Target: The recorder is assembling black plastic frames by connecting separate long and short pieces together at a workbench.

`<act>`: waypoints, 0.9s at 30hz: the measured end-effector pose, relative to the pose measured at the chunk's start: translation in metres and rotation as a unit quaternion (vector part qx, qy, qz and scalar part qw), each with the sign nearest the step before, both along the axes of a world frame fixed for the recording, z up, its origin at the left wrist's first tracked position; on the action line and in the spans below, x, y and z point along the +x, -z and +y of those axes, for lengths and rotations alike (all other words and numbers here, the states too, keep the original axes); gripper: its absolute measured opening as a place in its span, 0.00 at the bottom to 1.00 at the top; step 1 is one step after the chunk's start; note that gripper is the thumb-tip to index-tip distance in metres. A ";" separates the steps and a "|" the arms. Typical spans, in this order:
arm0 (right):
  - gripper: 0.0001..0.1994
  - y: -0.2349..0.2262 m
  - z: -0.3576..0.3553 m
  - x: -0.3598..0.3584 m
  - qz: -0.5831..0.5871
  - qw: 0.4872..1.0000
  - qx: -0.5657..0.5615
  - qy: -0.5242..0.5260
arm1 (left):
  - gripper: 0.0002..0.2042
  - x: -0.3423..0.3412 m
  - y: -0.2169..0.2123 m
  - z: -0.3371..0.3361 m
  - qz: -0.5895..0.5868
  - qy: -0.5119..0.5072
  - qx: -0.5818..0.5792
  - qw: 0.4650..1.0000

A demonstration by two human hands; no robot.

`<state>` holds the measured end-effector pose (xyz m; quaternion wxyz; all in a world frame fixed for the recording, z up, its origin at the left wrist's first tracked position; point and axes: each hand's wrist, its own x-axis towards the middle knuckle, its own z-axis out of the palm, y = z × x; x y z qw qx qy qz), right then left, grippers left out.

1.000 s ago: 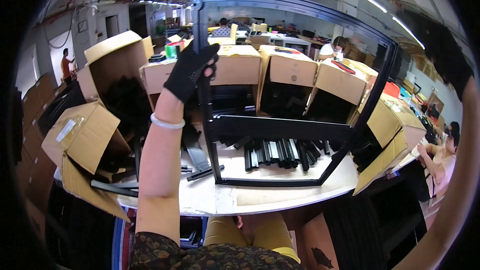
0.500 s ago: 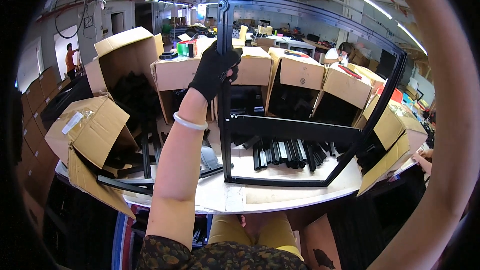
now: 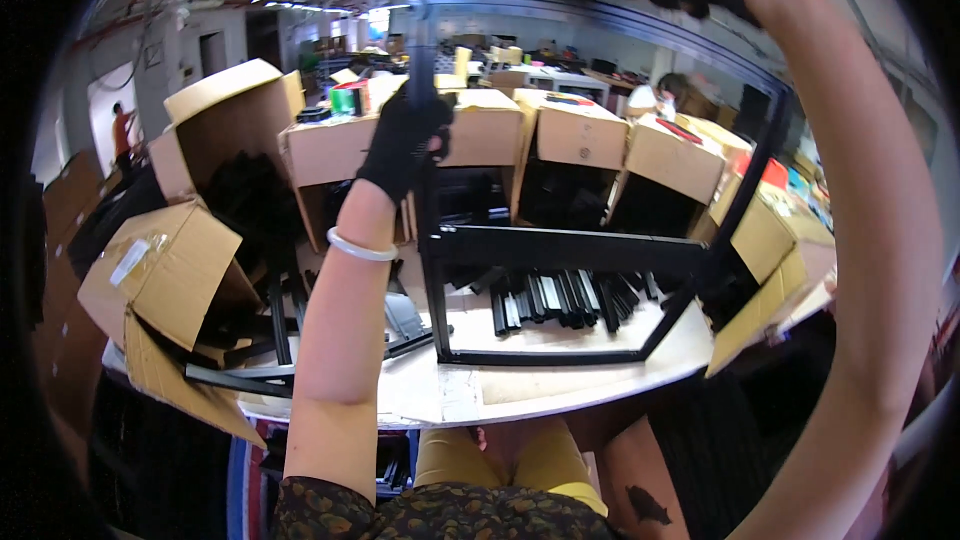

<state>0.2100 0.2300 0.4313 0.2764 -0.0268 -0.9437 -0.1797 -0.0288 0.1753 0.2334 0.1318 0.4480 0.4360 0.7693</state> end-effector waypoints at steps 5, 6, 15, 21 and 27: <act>0.23 -0.011 0.057 0.068 0.122 0.939 -0.214 0.238 | 0.04 -0.031 0.022 0.002 0.014 -0.025 0.016 0.999; 0.25 -0.027 0.120 0.108 0.182 0.907 -0.228 0.303 | 0.03 -0.021 0.019 0.005 0.034 -0.026 0.012 0.999; 0.22 0.005 0.227 0.260 0.227 0.900 -0.148 0.340 | 0.06 -0.005 0.011 0.012 0.003 -0.016 0.015 1.000; 0.23 0.035 0.170 0.236 0.201 0.883 -0.213 0.366 | 0.05 -0.018 0.016 0.004 0.011 -0.007 0.044 0.999; 0.22 0.005 0.152 0.265 0.069 0.944 -0.122 0.300 | 0.07 -0.021 0.017 0.011 0.021 -0.023 0.032 0.999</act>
